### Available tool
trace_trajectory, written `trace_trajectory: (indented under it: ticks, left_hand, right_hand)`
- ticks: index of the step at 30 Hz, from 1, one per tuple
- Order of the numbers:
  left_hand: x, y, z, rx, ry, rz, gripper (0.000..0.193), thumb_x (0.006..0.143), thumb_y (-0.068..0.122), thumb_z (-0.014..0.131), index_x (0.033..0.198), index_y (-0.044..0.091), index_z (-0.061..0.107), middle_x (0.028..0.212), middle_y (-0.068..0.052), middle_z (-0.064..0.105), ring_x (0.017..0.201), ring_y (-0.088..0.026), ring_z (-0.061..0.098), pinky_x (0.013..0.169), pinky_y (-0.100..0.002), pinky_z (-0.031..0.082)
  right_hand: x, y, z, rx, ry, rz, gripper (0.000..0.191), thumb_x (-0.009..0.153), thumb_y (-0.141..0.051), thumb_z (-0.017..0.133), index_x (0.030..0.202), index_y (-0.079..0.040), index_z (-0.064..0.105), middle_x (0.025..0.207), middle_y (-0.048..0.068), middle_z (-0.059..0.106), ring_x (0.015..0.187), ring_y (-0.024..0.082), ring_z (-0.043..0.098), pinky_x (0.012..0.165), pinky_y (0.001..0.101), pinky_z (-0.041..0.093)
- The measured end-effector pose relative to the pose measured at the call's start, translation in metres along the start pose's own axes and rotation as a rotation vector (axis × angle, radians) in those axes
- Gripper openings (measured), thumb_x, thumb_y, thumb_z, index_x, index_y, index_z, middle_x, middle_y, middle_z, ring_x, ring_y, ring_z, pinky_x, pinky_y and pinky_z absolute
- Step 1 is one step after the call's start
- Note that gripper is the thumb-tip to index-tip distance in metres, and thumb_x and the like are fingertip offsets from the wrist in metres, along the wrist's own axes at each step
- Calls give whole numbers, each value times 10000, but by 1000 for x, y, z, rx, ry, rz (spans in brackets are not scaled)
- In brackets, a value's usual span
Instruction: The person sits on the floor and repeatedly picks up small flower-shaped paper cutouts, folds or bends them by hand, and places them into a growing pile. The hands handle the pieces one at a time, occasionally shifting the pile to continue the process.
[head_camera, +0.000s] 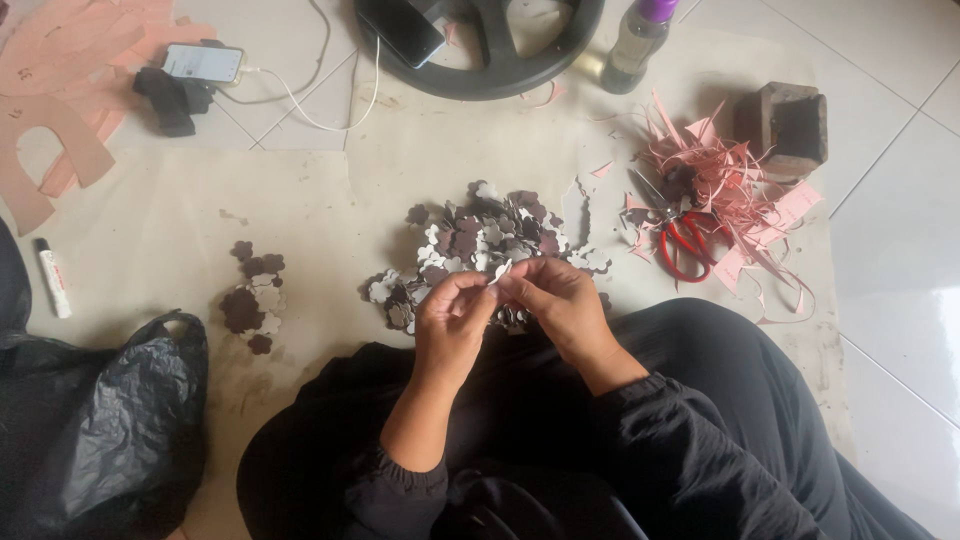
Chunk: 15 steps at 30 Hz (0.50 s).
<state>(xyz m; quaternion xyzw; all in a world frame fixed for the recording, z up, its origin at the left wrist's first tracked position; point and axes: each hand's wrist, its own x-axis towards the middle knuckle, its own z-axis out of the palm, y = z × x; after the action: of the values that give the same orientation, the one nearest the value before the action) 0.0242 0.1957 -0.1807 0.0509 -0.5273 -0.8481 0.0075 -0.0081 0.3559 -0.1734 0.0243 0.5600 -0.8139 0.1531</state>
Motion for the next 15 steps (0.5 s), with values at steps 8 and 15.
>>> trace_trajectory:
  ticks: [8,15]
  left_hand:
    - [-3,10,3,-14,75,-25,51,943,26,669,994,19,667,971,-92,742,898,-153,706,839,-290,566]
    - [-9,16,4,-249,114,-155,45,925,63,689,959,43,667,926,-58,694,884,-151,655,836,-315,531]
  right_hand:
    - [-3,1,2,41,-59,24,150,985,-97,673,1071,23,701,975,71,723,878,146,676,820,297,551]
    - [-4,-9,-1,293,-209,227,153,1008,-140,636,1093,-18,672,988,57,714,897,149,660,844,305,529]
